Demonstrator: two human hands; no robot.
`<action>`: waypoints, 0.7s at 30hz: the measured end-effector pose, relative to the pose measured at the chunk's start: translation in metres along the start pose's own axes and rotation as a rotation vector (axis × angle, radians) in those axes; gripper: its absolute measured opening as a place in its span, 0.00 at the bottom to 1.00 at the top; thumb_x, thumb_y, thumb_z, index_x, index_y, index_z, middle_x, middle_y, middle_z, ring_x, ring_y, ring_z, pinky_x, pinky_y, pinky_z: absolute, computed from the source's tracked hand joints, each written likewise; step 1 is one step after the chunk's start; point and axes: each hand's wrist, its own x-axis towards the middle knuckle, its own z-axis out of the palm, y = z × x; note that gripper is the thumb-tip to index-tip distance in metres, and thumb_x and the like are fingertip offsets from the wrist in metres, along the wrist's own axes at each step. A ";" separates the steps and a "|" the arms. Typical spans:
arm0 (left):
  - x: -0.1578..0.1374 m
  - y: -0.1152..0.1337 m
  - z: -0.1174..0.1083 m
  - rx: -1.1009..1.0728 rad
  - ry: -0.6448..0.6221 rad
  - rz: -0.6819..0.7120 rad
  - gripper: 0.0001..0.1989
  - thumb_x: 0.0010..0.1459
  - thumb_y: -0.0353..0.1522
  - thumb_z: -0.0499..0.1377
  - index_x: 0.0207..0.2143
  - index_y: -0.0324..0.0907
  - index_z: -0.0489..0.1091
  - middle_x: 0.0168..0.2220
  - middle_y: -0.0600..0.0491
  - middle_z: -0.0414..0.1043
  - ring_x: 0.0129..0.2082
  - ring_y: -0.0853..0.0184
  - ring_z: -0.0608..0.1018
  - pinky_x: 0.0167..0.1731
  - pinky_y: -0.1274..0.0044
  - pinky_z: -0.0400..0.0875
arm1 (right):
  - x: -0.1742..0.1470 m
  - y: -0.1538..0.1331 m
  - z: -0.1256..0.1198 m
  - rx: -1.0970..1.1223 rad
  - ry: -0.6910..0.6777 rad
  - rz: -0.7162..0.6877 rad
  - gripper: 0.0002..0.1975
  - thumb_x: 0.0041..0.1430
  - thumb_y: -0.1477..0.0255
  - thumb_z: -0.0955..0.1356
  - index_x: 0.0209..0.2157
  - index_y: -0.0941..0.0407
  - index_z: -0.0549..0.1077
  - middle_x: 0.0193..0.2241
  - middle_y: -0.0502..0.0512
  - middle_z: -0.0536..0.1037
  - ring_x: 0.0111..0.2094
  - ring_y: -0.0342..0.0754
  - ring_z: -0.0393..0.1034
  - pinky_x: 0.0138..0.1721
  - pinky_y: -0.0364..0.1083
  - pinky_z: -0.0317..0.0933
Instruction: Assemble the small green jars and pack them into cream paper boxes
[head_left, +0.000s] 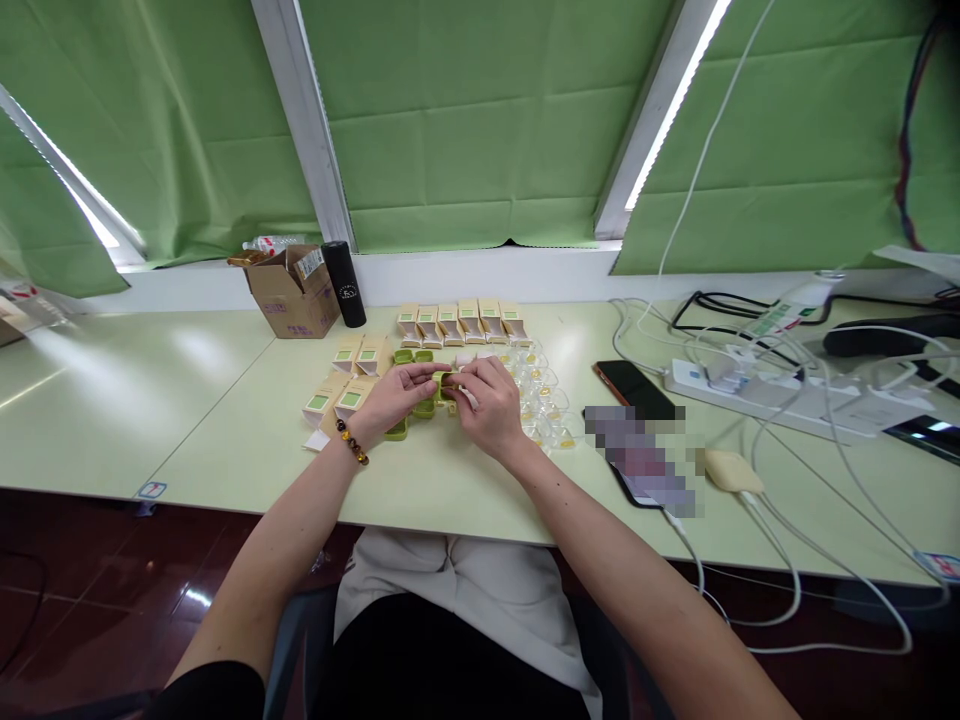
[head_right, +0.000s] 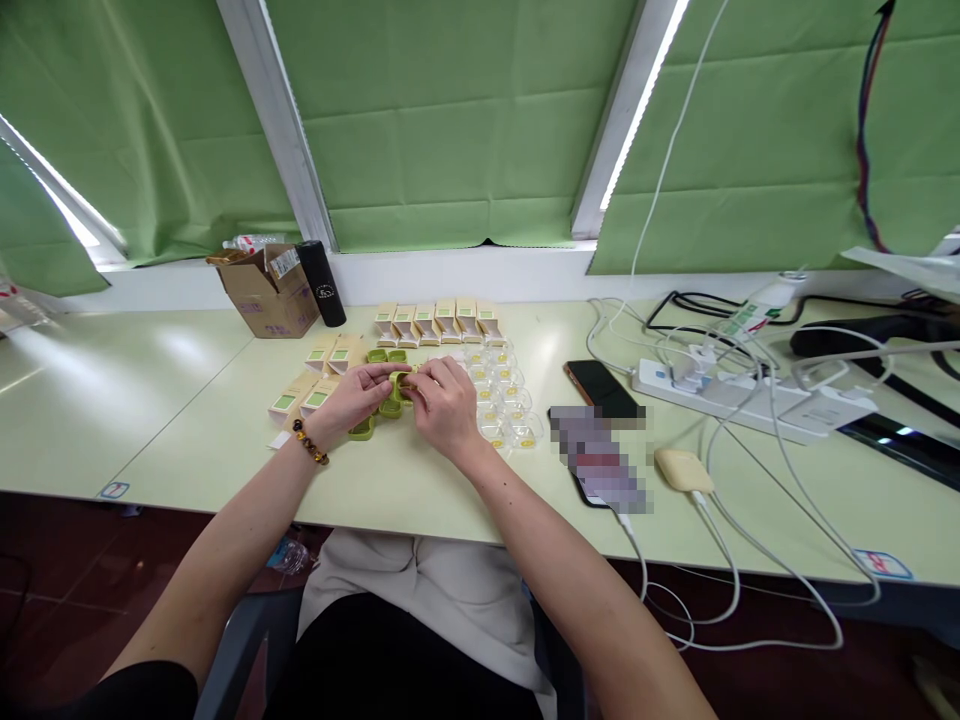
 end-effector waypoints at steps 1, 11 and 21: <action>0.000 -0.001 0.000 0.005 -0.001 -0.002 0.32 0.54 0.50 0.75 0.56 0.42 0.80 0.28 0.52 0.79 0.42 0.60 0.85 0.45 0.70 0.79 | 0.000 0.000 0.000 0.001 0.003 -0.009 0.13 0.73 0.71 0.66 0.39 0.54 0.83 0.35 0.59 0.79 0.42 0.54 0.69 0.44 0.52 0.64; 0.002 -0.006 -0.002 0.041 0.035 -0.068 0.34 0.51 0.51 0.76 0.53 0.38 0.82 0.41 0.45 0.83 0.39 0.66 0.81 0.40 0.75 0.73 | 0.000 0.005 0.008 0.019 0.144 -0.221 0.09 0.70 0.75 0.69 0.35 0.54 0.80 0.26 0.54 0.77 0.34 0.52 0.65 0.36 0.51 0.62; -0.002 0.009 0.009 -0.049 0.084 -0.011 0.30 0.48 0.51 0.78 0.45 0.40 0.84 0.29 0.51 0.79 0.39 0.63 0.82 0.40 0.74 0.74 | 0.004 0.008 0.002 0.038 0.170 -0.322 0.06 0.68 0.75 0.70 0.43 0.53 0.80 0.29 0.54 0.81 0.34 0.53 0.70 0.35 0.53 0.64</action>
